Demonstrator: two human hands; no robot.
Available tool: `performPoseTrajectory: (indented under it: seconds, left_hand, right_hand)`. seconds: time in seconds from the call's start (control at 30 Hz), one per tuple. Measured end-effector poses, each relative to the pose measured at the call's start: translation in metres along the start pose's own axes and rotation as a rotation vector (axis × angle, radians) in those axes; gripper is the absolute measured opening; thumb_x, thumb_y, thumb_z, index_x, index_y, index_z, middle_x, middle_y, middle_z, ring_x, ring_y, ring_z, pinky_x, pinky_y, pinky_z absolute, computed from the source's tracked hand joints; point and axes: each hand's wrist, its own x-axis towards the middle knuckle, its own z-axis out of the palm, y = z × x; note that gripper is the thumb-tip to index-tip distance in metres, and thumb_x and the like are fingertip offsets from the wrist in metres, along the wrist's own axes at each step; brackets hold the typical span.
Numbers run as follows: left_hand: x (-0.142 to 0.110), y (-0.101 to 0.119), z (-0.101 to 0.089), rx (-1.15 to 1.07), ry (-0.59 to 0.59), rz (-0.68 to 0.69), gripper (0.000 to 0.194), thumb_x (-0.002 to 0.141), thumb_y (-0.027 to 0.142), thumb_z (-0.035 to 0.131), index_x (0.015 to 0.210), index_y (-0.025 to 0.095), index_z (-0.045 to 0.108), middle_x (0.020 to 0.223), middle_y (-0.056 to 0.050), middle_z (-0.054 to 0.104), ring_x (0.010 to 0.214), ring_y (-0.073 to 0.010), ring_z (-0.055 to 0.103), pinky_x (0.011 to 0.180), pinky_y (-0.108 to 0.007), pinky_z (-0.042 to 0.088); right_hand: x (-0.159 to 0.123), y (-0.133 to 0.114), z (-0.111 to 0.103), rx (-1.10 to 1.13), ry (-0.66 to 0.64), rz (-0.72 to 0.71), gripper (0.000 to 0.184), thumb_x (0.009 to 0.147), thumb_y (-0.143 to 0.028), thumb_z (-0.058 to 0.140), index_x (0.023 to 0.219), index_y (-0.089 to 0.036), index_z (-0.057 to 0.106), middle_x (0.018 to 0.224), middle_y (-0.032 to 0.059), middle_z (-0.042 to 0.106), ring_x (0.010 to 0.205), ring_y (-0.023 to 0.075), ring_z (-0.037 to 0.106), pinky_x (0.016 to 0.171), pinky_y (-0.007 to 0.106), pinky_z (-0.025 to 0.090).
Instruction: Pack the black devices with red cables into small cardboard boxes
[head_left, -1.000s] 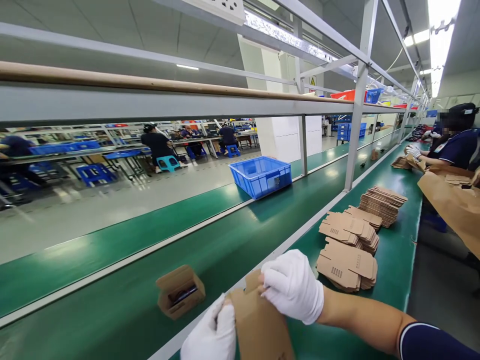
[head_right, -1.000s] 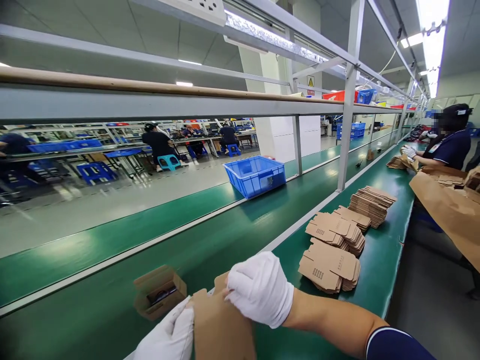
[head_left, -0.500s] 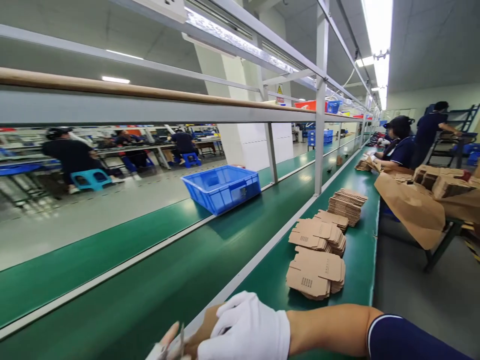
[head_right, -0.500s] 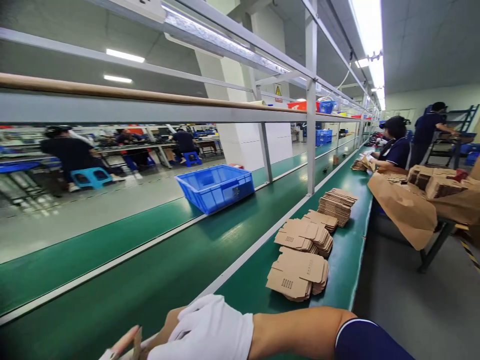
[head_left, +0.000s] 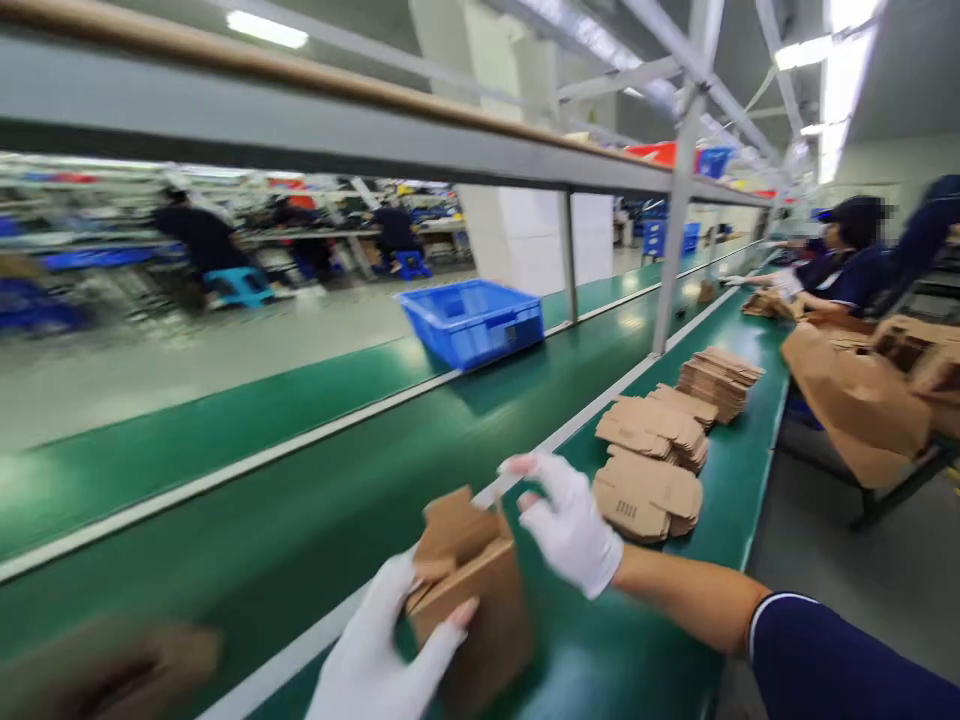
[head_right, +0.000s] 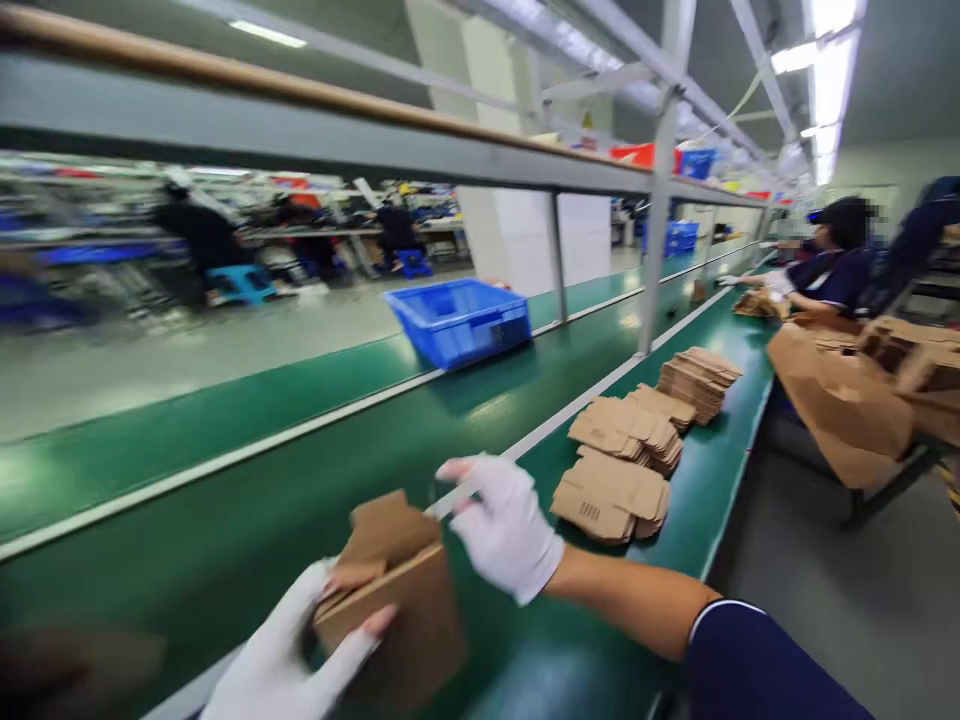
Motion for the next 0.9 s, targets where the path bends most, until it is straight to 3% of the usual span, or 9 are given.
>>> performPoseTrajectory:
  seconds: [0.03,0.1,0.17,0.27,0.37,0.47,0.63,0.8,0.9]
  left_hand:
    - [-0.005,0.007,-0.001,0.009,-0.027,0.044,0.032,0.070,0.050,0.057,0.088,0.024,0.053,0.105,-0.004,0.061,0.097,-0.0268,0.059,0.092,-0.040,0.047]
    - [-0.008,0.019,0.001,0.002,-0.085,0.146,0.023,0.077,0.042,0.052,0.088,0.022,0.050,0.116,-0.006,0.055,0.107,-0.0248,0.053,0.095,-0.036,0.042]
    - [-0.006,0.022,0.004,-0.027,-0.143,0.199,0.021,0.080,0.038,0.053,0.089,0.021,0.048,0.124,-0.009,0.050,0.113,-0.0238,0.049,0.096,-0.034,0.040]
    - [-0.007,0.019,0.007,-0.082,-0.160,0.248,0.023,0.081,0.037,0.057,0.091,0.020,0.046,0.134,-0.012,0.042,0.120,-0.0251,0.044,0.097,-0.036,0.038]
    - [-0.009,0.017,0.009,-0.125,-0.187,0.337,0.022,0.079,0.033,0.061,0.090,0.020,0.046,0.135,-0.013,0.041,0.119,-0.0261,0.044,0.097,-0.039,0.037]
    - [-0.009,0.017,0.011,-0.190,-0.197,0.388,0.024,0.077,0.029,0.065,0.089,0.020,0.046,0.129,-0.011,0.047,0.113,-0.0254,0.049,0.094,-0.040,0.039]
    - [-0.008,0.015,0.012,-0.440,-0.199,0.433,0.030,0.077,0.028,0.067,0.094,0.021,0.044,0.108,-0.007,0.058,0.100,-0.0217,0.055,0.086,-0.035,0.044]
    - [-0.009,0.017,0.009,-0.433,-0.317,0.410,0.026,0.078,0.027,0.066,0.094,0.021,0.047,0.101,-0.005,0.060,0.093,-0.0204,0.056,0.085,-0.036,0.044]
    - [-0.011,0.021,0.008,-0.420,-0.338,0.355,0.025,0.076,0.029,0.067,0.092,0.019,0.050,0.095,-0.005,0.060,0.087,-0.0201,0.056,0.081,-0.034,0.044]
  right_hand:
    - [-0.003,0.000,-0.003,0.158,-0.069,0.196,0.037,0.086,-0.034,0.043,0.119,-0.019,0.050,0.120,0.0074,0.058,0.112,0.0168,0.052,0.100,0.036,0.038]
    - [-0.007,0.003,-0.005,0.554,-0.368,0.522,0.041,0.089,-0.037,0.039,0.125,-0.019,0.044,0.126,0.0093,0.054,0.115,0.0185,0.051,0.101,0.038,0.038]
    - [-0.009,0.009,-0.007,0.871,-0.583,0.758,0.042,0.092,-0.041,0.031,0.126,-0.018,0.042,0.130,0.0114,0.051,0.113,0.0194,0.053,0.098,0.038,0.041]
    - [-0.012,0.015,-0.009,1.018,-0.693,0.949,0.040,0.089,-0.040,0.040,0.123,-0.020,0.045,0.126,0.0088,0.054,0.104,0.0185,0.056,0.086,0.032,0.046]
    - [-0.012,0.018,-0.010,0.982,-0.753,1.046,0.044,0.073,-0.034,0.061,0.114,-0.020,0.053,0.112,0.0059,0.060,0.096,0.0196,0.057,0.078,0.029,0.047]
    - [-0.005,0.015,-0.010,0.972,-0.812,0.964,0.039,0.066,-0.028,0.068,0.102,-0.017,0.060,0.100,0.0039,0.062,0.094,0.0196,0.056,0.085,0.030,0.043]
    - [0.017,0.004,-0.014,1.034,-1.125,0.629,0.056,0.070,-0.046,0.069,0.117,-0.019,0.055,0.118,0.0047,0.054,0.111,0.0213,0.047,0.096,0.031,0.036]
    - [0.026,0.000,-0.013,0.738,-1.283,0.616,0.041,0.078,-0.042,0.066,0.108,-0.016,0.057,0.110,0.0054,0.058,0.105,0.0201,0.051,0.093,0.033,0.038]
    - [0.026,-0.001,-0.009,0.638,-1.284,0.613,0.041,0.077,-0.035,0.068,0.111,-0.016,0.057,0.112,0.0051,0.059,0.104,0.0201,0.053,0.092,0.032,0.040]
